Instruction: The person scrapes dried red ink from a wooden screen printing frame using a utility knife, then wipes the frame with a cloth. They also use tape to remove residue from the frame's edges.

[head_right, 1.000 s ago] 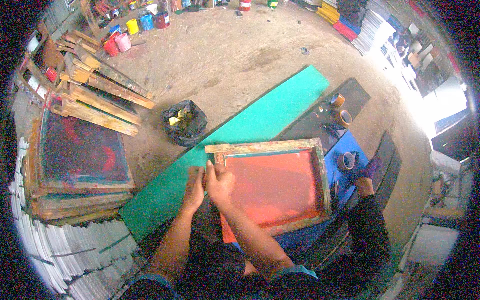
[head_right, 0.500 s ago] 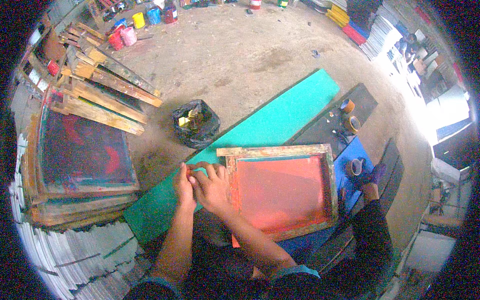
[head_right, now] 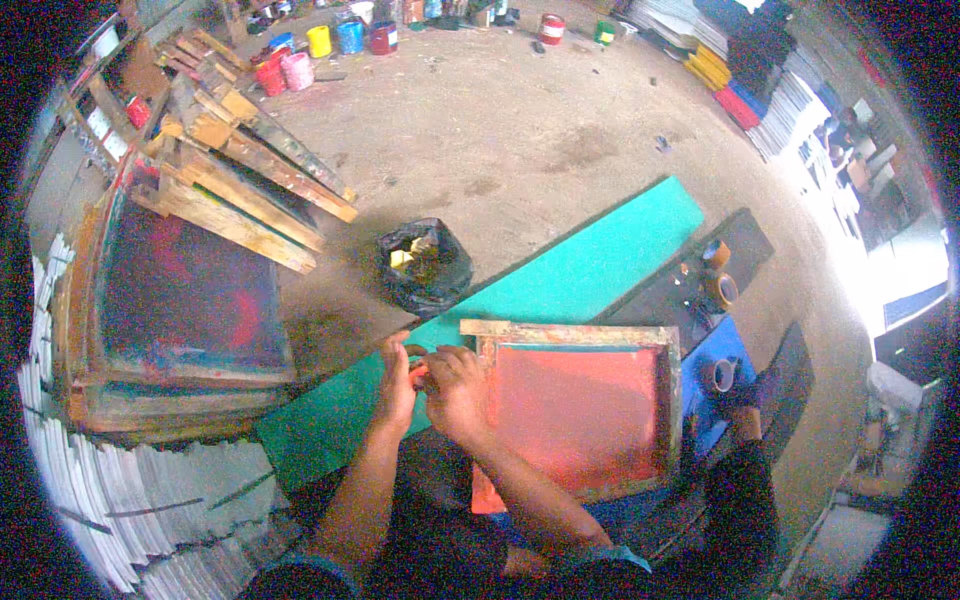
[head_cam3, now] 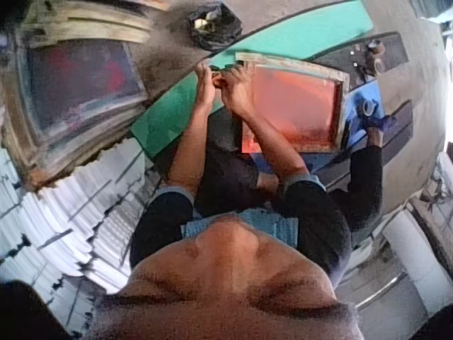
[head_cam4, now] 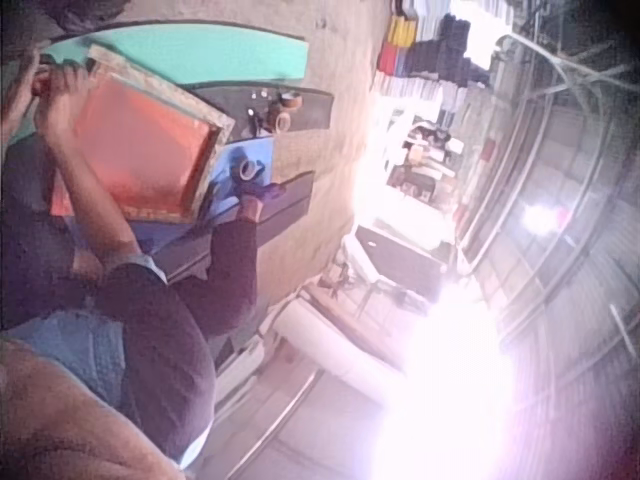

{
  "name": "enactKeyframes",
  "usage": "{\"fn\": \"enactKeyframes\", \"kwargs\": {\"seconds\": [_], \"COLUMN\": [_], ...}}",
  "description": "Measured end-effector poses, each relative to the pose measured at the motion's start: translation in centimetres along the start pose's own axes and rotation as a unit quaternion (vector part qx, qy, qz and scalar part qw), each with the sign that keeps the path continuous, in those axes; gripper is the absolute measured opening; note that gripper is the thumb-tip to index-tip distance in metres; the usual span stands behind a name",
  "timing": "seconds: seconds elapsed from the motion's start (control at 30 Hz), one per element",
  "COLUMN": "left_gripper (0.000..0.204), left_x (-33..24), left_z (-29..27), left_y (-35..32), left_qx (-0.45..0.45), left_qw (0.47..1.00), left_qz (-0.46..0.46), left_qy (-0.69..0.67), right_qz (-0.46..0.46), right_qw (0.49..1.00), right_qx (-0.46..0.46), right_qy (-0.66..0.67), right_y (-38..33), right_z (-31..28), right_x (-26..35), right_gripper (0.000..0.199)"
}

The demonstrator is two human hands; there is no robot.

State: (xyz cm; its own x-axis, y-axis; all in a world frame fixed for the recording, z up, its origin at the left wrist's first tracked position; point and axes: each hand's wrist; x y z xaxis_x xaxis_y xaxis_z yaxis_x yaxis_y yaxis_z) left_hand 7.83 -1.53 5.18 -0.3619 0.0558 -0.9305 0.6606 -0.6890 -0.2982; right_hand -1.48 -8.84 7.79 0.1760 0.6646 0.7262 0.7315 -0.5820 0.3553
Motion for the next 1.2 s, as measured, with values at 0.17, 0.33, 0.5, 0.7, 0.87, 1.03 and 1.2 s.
{"fn": "enactKeyframes", "kwargs": {"seconds": [0.17,0.33,0.5,0.7,0.87,1.03,1.2], "left_gripper": [0.064,0.062,0.056,0.054,0.057,0.062,0.064], "left_x": [1.4,1.5,1.4,0.8,1.8,1.2,4.9], "left_z": [-1.4,-1.6,-1.2,-0.8,-1.6,-1.2,-2.5], "left_y": [2.5,3.8,3.8,3.6,3.9,4.1,5.6], "left_qx": [-0.047,-0.072,-0.058,-0.065,-0.086,-0.063,-0.069], "left_qw": [0.998,0.968,0.985,0.984,0.982,0.995,0.995], "left_qz": [0.047,0.124,0.053,0.041,0.074,0.013,0.007], "left_qy": [-0.002,0.204,0.155,0.159,0.151,0.073,0.078], "right_qz": [0.065,0.012,0.123,0.012,-0.067,-0.057,-0.159], "right_qw": [0.987,0.993,0.980,0.960,0.935,0.969,0.972], "right_qx": [-0.070,-0.113,0.028,0.151,0.152,0.120,0.025], "right_qy": [0.130,-0.015,-0.155,-0.234,-0.313,-0.207,-0.174], "right_y": [2.6,13.3,17.9,13.5,13.4,13.1,12.2], "right_z": [1.3,-1.6,3.3,9.5,8.0,6.0,4.4], "right_x": [-3.0,-1.1,-5.3,-11.4,-7.7,-6.6,-4.9], "right_gripper": [0.018,0.016,0.019,0.015,0.017,0.029,0.030]}}
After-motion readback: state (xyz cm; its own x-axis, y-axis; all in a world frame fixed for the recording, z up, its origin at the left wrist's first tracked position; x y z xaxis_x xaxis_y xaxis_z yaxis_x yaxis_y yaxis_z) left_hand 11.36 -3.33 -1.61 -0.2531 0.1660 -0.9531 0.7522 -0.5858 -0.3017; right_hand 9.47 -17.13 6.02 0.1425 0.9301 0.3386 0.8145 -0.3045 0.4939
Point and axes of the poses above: each hand's wrist, its own y-axis towards the middle knuckle, its own z-axis out of the palm, x = y × z, and after that the axes turned 5 degrees about y, right-handed
